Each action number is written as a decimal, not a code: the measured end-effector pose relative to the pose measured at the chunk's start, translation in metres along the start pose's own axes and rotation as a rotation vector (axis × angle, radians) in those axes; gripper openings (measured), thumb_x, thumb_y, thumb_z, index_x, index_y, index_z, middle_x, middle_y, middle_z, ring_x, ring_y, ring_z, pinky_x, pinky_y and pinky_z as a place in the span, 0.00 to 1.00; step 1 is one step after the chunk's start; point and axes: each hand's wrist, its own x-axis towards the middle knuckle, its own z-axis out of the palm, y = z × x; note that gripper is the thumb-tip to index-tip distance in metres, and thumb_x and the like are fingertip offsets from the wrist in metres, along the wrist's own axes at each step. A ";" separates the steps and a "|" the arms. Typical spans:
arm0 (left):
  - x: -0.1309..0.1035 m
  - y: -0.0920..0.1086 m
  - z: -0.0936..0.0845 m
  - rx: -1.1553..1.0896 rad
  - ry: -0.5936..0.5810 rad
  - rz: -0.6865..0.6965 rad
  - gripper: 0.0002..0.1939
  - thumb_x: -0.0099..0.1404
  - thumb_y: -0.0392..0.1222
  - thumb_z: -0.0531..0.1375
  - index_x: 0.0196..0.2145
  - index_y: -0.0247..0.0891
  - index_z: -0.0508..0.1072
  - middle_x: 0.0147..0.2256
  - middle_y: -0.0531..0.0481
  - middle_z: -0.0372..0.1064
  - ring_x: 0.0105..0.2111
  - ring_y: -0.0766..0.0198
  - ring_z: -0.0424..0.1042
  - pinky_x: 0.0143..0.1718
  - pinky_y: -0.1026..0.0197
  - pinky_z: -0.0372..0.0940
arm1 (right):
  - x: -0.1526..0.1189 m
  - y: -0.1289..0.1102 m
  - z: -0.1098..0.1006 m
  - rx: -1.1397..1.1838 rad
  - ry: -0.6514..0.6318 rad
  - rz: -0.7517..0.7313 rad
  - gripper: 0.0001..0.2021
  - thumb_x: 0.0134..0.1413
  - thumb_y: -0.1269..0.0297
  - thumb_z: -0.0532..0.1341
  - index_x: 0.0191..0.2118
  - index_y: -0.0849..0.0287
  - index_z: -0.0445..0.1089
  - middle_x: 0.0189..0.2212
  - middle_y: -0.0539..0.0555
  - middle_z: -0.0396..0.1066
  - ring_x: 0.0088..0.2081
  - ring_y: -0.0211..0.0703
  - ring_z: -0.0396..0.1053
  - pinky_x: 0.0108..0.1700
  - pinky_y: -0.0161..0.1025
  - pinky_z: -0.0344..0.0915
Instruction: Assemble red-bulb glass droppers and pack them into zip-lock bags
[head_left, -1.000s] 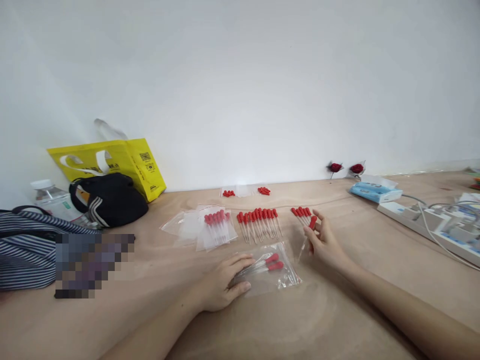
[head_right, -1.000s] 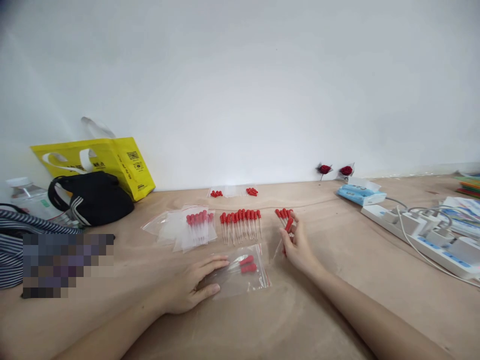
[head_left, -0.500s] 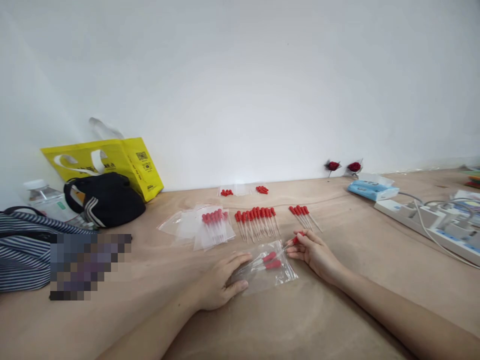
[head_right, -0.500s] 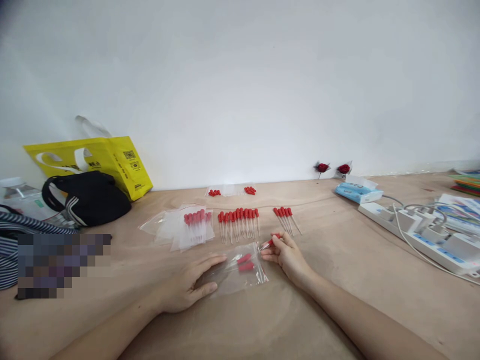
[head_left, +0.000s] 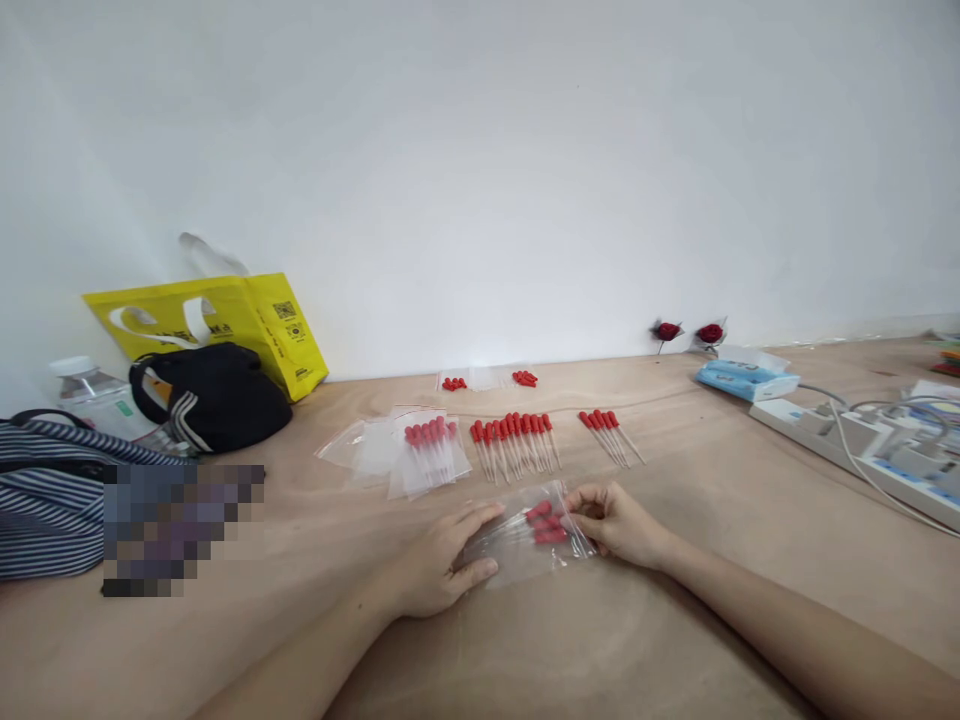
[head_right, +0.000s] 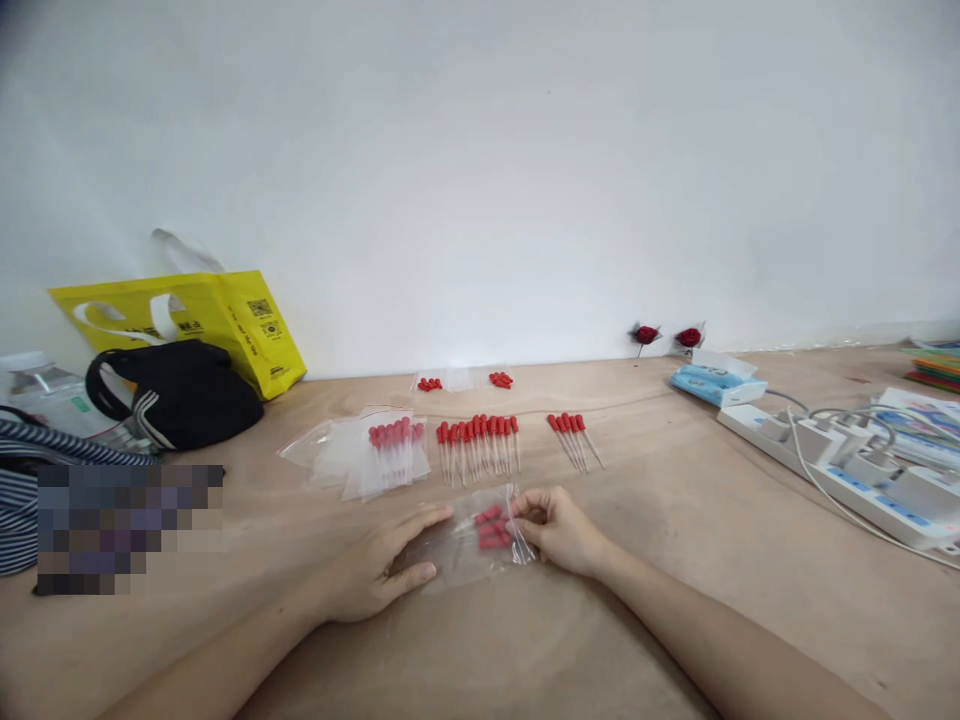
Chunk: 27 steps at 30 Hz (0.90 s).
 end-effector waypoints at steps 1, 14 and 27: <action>0.000 0.000 0.000 0.003 -0.008 -0.007 0.26 0.62 0.47 0.52 0.57 0.44 0.52 0.57 0.48 0.52 0.56 0.53 0.50 0.55 0.48 0.50 | 0.001 0.000 -0.001 -0.023 -0.022 0.016 0.12 0.39 0.57 0.63 0.25 0.63 0.68 0.15 0.45 0.63 0.14 0.26 0.53 0.14 0.25 0.50; 0.000 0.000 -0.001 -0.002 0.020 0.031 0.25 0.62 0.46 0.52 0.56 0.44 0.54 0.56 0.48 0.53 0.56 0.54 0.52 0.55 0.49 0.51 | 0.034 0.005 -0.037 -0.552 0.261 -0.096 0.07 0.44 0.64 0.57 0.23 0.62 0.68 0.22 0.51 0.70 0.24 0.35 0.65 0.27 0.30 0.60; -0.001 0.003 -0.002 -0.028 0.010 0.035 0.24 0.62 0.45 0.52 0.55 0.43 0.55 0.56 0.48 0.54 0.56 0.54 0.51 0.55 0.49 0.49 | 0.093 0.003 -0.070 -1.005 0.584 0.198 0.10 0.48 0.62 0.55 0.26 0.62 0.70 0.30 0.63 0.71 0.35 0.51 0.69 0.34 0.40 0.59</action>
